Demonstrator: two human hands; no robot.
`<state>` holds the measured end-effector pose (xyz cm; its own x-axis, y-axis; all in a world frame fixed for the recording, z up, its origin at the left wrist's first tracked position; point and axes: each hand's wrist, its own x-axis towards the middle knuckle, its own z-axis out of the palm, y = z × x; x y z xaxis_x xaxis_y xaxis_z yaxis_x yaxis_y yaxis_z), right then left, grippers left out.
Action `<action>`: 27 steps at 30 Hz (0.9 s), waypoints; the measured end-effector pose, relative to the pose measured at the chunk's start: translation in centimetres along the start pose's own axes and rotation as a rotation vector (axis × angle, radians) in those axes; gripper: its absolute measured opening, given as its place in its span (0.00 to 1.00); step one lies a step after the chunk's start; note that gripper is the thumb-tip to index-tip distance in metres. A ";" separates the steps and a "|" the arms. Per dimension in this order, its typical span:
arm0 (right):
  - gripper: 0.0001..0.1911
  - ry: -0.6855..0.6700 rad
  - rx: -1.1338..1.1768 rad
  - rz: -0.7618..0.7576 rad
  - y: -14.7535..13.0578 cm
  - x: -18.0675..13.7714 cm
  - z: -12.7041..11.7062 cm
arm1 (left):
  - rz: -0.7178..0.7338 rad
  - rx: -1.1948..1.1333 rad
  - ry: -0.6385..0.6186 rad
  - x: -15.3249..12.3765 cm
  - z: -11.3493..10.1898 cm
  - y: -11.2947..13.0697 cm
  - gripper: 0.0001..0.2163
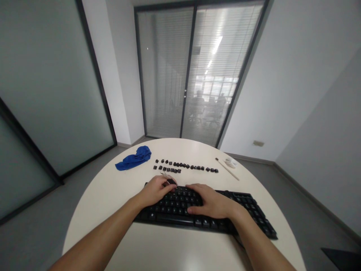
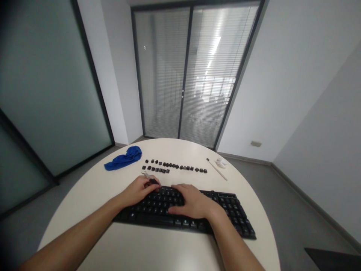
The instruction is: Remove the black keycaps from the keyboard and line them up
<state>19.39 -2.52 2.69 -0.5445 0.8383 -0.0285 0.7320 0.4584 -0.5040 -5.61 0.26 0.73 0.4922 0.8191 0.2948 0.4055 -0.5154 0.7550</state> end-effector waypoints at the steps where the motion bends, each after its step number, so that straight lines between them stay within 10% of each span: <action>1: 0.42 -0.019 -0.005 0.005 0.0 -0.3 0.2 | -0.001 0.009 0.003 0.0 0.0 0.1 0.12; 27: 0.55 -0.070 -0.021 -0.043 -0.4 -0.5 0.9 | -0.157 0.032 0.070 0.5 1.2 -0.1 0.11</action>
<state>18.94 -3.41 2.12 -0.6021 0.7955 -0.0682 0.7158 0.5000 -0.4875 -4.52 0.44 0.11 0.3664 0.9051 0.2159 0.4980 -0.3868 0.7761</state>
